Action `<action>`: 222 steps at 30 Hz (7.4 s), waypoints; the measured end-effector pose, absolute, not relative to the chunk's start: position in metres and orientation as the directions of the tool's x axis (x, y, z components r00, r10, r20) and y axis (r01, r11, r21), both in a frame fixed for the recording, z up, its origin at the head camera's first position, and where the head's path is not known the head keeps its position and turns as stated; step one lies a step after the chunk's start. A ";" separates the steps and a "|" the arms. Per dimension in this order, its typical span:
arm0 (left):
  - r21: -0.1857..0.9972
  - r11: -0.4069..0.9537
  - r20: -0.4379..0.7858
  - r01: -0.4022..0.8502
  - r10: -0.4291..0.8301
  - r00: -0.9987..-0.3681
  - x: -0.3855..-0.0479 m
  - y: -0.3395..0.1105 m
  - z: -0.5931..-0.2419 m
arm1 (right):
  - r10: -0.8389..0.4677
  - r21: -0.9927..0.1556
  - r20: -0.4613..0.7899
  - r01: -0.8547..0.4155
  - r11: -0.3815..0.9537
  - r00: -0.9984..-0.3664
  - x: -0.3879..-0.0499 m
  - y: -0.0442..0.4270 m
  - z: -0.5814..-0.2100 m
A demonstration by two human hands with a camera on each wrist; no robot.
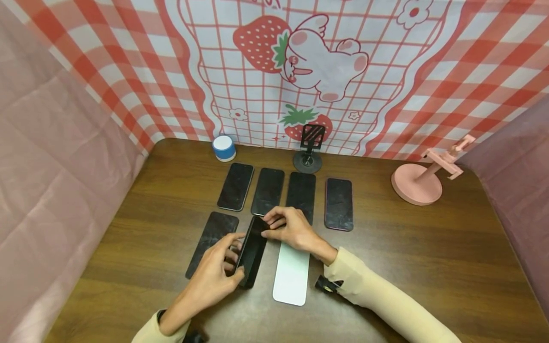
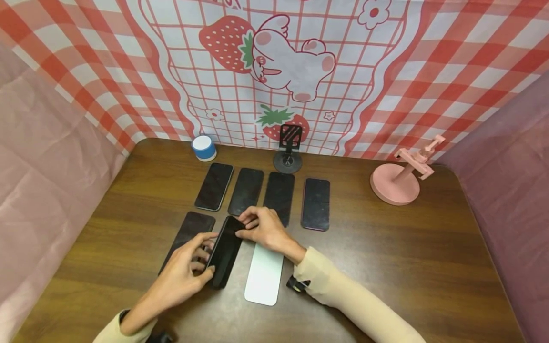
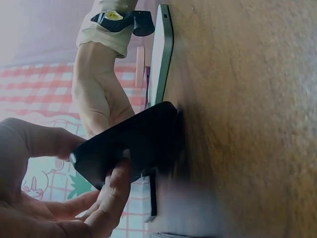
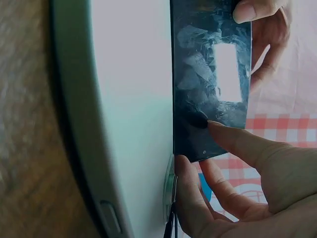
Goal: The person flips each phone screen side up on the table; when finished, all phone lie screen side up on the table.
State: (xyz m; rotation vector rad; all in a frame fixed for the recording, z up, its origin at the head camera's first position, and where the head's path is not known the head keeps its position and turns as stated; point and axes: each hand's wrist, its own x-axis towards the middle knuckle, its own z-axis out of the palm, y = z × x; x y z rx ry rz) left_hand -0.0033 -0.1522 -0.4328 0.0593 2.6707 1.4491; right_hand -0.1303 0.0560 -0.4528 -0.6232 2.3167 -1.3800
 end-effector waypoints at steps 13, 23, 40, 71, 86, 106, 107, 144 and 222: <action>0.782 0.621 -0.107 -0.051 0.053 -0.993 -0.004 -0.157 -0.432 | -0.527 -0.806 -0.056 -0.273 0.525 -0.848 -0.130 0.054 -0.453; 0.751 0.654 -0.152 -0.084 0.048 -0.987 -0.003 -0.157 -0.434 | -0.542 -0.742 -0.041 -0.338 0.578 -0.839 -0.127 0.050 -0.451; 0.617 0.784 -0.189 -0.068 0.064 -0.980 -0.003 -0.144 -0.440 | -0.545 -0.681 -0.024 -0.386 0.623 -0.838 -0.125 0.048 -0.447; 0.517 0.855 -0.113 0.026 0.098 -0.989 -0.001 -0.142 -0.441 | -0.564 -0.682 -0.042 -0.389 0.620 -0.825 -0.126 0.046 -0.445; 0.567 0.817 -0.002 0.107 0.132 -0.991 0.003 -0.128 -0.432 | -0.610 -0.769 0.011 -0.397 0.501 -0.792 -0.126 0.081 -0.429; 0.586 0.752 0.040 0.302 0.345 -0.938 0.012 -0.083 -0.439 | -0.505 -0.745 0.016 -0.347 0.570 -0.863 -0.115 0.133 -0.437; 0.586 0.752 0.038 0.303 0.347 -0.937 0.013 -0.080 -0.440 | -0.501 -0.745 0.017 -0.345 0.571 -0.865 -0.115 0.135 -0.438; 0.188 0.895 0.018 0.405 0.409 -0.912 0.018 -0.038 -0.442 | -0.472 -0.753 -0.045 -0.281 0.596 -0.880 -0.101 0.143 -0.454; 0.552 0.789 -0.086 0.271 0.377 -0.922 0.014 -0.050 -0.431 | -0.495 -0.949 -0.278 0.154 0.275 -0.823 -0.104 0.148 -0.445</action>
